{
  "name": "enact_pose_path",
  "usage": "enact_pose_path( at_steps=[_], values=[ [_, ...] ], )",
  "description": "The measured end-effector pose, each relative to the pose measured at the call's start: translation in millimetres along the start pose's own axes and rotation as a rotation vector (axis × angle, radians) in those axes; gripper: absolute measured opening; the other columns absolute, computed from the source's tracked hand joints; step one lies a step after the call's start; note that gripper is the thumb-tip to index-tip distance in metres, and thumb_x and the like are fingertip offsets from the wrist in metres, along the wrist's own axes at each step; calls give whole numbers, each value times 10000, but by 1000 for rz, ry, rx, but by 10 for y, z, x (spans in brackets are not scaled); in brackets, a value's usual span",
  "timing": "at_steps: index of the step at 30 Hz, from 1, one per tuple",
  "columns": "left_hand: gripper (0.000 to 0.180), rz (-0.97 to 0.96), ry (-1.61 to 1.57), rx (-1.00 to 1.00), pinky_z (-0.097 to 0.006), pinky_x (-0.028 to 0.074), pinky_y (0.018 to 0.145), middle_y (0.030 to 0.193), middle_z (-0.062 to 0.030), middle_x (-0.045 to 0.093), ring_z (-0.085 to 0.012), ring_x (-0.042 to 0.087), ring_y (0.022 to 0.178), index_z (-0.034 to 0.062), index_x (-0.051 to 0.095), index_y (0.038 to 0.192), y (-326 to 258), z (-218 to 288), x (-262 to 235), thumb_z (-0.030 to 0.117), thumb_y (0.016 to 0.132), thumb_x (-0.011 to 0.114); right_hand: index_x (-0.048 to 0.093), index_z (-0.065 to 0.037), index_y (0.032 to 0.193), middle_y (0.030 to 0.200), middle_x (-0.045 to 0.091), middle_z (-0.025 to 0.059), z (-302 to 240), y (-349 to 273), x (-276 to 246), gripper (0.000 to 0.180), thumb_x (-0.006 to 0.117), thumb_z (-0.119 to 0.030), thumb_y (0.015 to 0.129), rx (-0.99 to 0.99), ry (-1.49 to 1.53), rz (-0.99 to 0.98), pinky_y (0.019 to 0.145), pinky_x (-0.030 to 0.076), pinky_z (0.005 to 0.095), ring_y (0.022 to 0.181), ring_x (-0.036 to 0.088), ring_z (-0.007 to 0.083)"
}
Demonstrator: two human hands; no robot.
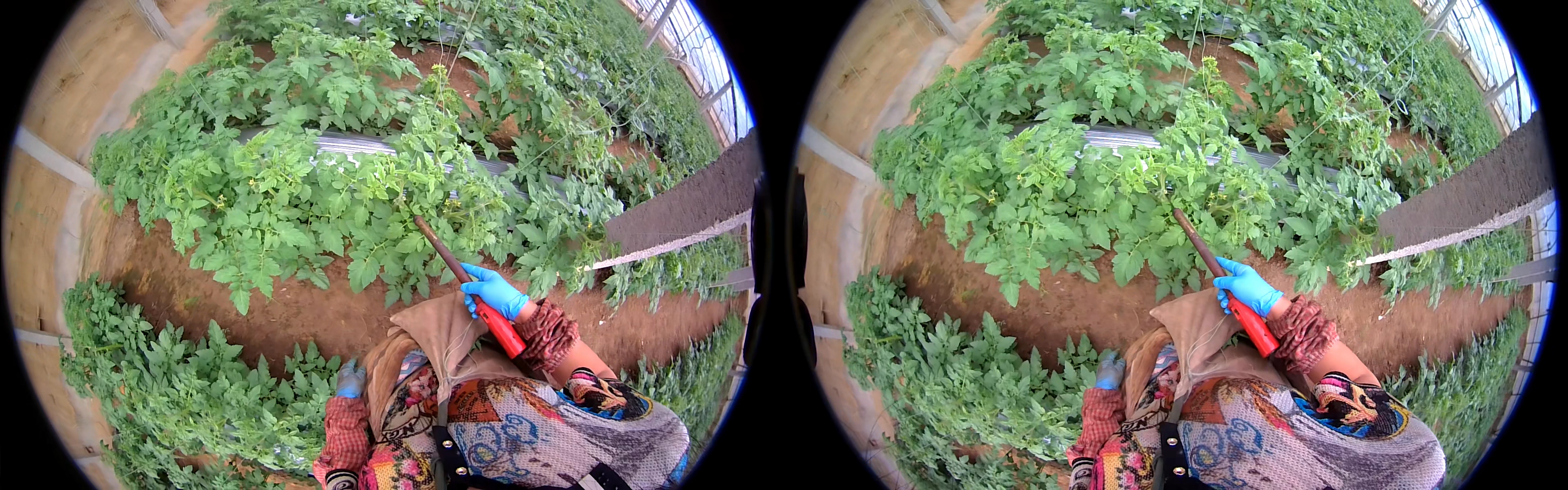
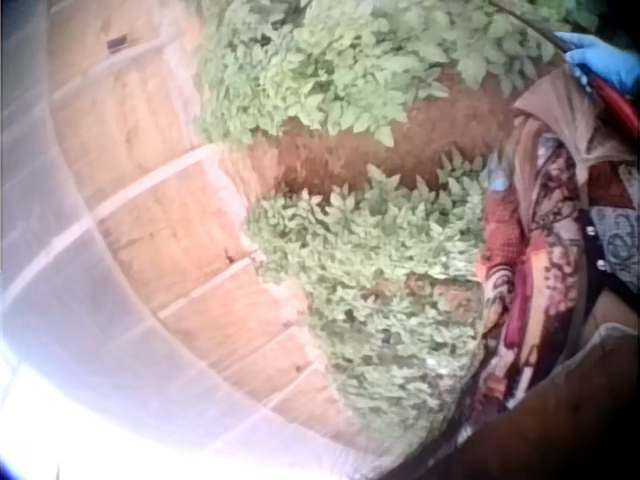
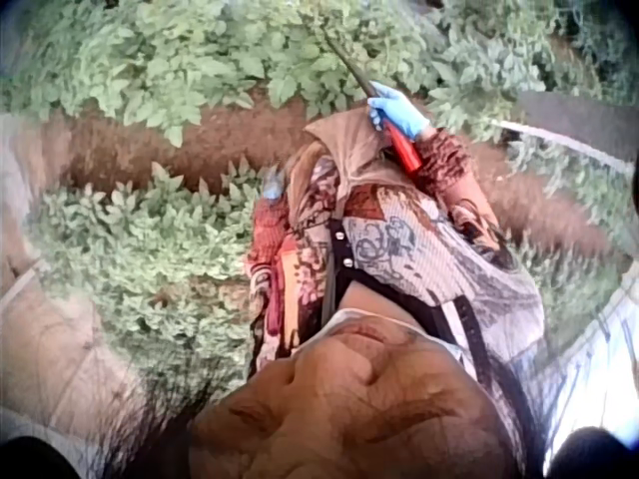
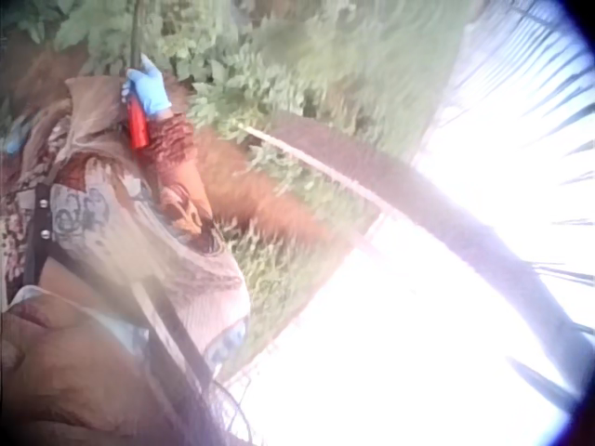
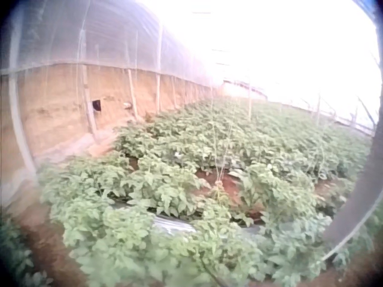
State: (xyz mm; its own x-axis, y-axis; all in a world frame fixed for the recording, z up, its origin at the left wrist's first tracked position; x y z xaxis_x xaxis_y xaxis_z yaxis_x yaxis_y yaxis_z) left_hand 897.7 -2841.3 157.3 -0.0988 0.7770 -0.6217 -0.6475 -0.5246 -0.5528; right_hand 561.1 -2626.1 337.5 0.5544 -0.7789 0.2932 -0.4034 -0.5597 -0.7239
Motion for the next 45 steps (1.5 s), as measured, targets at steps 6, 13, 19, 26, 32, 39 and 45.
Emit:
enact_pose_path(
  at_steps=[6, 13, 19, 26, 32, 39, 45],
  values=[
    [453, -2, -125, -88, -379, 440, 897, 1111, -226, 585, -331, 563, 1041, 3, 559, 1162, 38, -641, 183, 239, 778, 599, 268, -100, 1401, 663, 521, 38, -101, 10, 77, 585, 514, -45, 874, -1, 20, -1, 443, 490, 302, 497, 535, 143],
    [426, -31, 3, -115, -398, 434, 908, 1114, -231, 580, -343, 560, 1037, 8, 568, 1149, 195, 86, -3, 223, 782, 587, 279, -106, 1393, 664, 526, 50, -161, 95, 21, 578, 516, -41, 869, 28, -4, -7, 426, 476, 316, 491, 532, 156],
    [421, 2, -36, -45, -391, 437, 904, 1102, -231, 584, -346, 568, 1022, 8, 574, 1138, 478, 482, 86, 230, 780, 586, 268, -118, 1403, 643, 526, 41, -285, 94, -59, 563, 483, -47, 888, 56, -31, -31, 452, 486, 306, 486, 526, 145],
    [421, -52, -99, -41, -379, 446, 890, 1095, -212, 598, -313, 580, 1024, 21, 553, 1171, 752, 969, 189, 215, 798, 574, 263, -123, 1408, 654, 533, 42, -490, 152, -319, 579, 486, -42, 880, 87, -45, -25, 445, 468, 308, 488, 521, 144],
    [335, 48, -316, 127, -305, 460, 860, 1068, -153, 629, -241, 607, 973, 7, 553, 1159, 1723, 1934, 237, 157, 859, 548, 256, -120, 1414, 669, 551, 44, -666, 212, -607, 588, 490, -42, 880, 136, -154, -30, 458, 484, 284, 494, 541, 136],
    [355, -99, -1159, -389, -277, 463, 789, 1092, -105, 618, -191, 604, 884, 24, 543, 1151, 3672, 2581, 623, 271, 898, 522, 261, -110, 1416, 757, 583, 41, -801, 400, -891, 579, 491, -58, 887, 181, -398, -35, 536, 492, 252, 543, 550, 94],
    [266, -185, -1174, -693, -285, 478, 713, 1027, -123, 625, -204, 607, 841, 19, 563, 1089, 4267, 3238, 575, 198, 899, 511, 273, -110, 1414, 782, 571, 26, -905, 348, -1051, 583, 514, -98, 884, 166, -357, 25, 560, 493, 239, 581, 541, 64]
  ],
)
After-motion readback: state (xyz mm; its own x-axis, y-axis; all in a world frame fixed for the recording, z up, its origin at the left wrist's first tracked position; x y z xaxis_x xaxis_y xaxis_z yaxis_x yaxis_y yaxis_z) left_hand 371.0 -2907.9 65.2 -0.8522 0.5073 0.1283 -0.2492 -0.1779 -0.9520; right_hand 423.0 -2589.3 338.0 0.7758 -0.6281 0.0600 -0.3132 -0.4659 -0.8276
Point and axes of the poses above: each hand's wrist, its own y-axis towards the middle knuckle, its own x-axis out of the palm, z = x × y, the point moved 1 cm from there along y, towards the middle knuckle
